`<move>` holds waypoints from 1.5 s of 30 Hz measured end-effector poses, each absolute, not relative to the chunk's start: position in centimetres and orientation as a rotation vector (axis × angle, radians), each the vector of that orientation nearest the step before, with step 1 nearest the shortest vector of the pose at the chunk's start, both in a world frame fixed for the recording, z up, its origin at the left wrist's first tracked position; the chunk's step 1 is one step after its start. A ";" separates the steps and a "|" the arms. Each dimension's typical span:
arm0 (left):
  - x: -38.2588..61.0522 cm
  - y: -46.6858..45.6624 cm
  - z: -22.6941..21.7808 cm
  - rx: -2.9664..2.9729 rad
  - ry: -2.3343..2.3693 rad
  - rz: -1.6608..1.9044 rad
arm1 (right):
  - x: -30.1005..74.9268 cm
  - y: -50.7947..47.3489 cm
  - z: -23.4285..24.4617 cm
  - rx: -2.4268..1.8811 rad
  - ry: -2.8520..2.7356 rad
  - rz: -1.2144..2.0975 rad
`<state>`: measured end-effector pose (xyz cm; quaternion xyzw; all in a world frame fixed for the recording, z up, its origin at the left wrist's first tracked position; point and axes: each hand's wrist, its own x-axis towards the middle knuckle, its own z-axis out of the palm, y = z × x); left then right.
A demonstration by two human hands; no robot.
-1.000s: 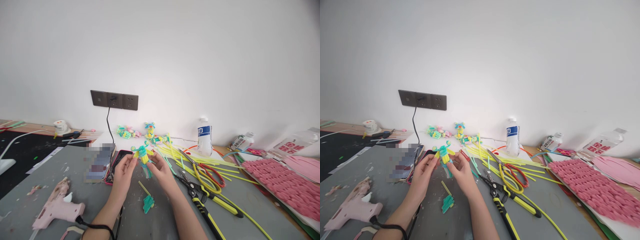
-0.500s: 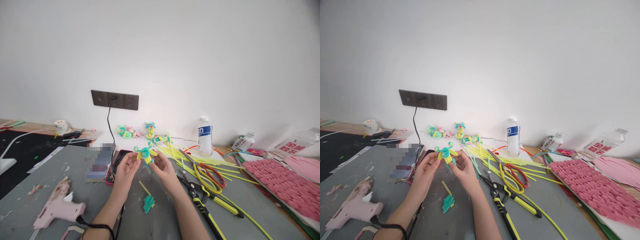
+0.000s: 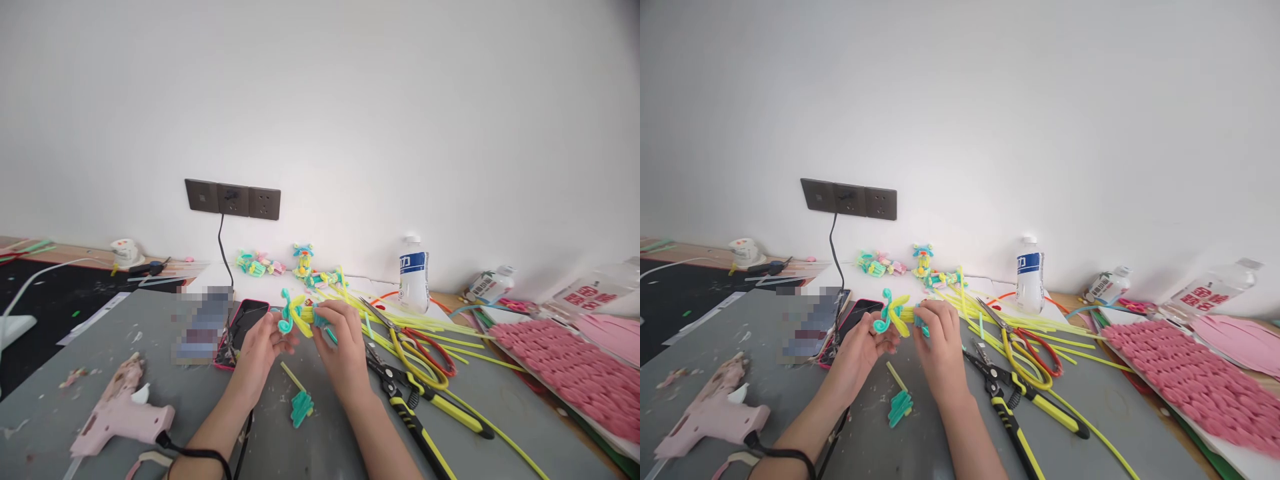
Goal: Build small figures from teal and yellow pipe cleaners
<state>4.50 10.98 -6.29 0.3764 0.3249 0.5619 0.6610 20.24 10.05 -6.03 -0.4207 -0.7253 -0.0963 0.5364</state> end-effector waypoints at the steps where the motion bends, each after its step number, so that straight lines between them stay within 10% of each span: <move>1: 4.4 10.9 -6.2 0.836 0.726 1.261 | 20.2 10.0 -5.9 -1.012 -1.733 -0.269; 18: 4.7 10.7 -6.2 1.002 0.785 1.259 | 19.1 9.7 -7.2 -1.151 -1.750 -0.384; 45: 4.5 10.8 -6.4 1.080 0.903 0.985 | 20.6 9.6 -8.0 -1.064 -1.097 1.003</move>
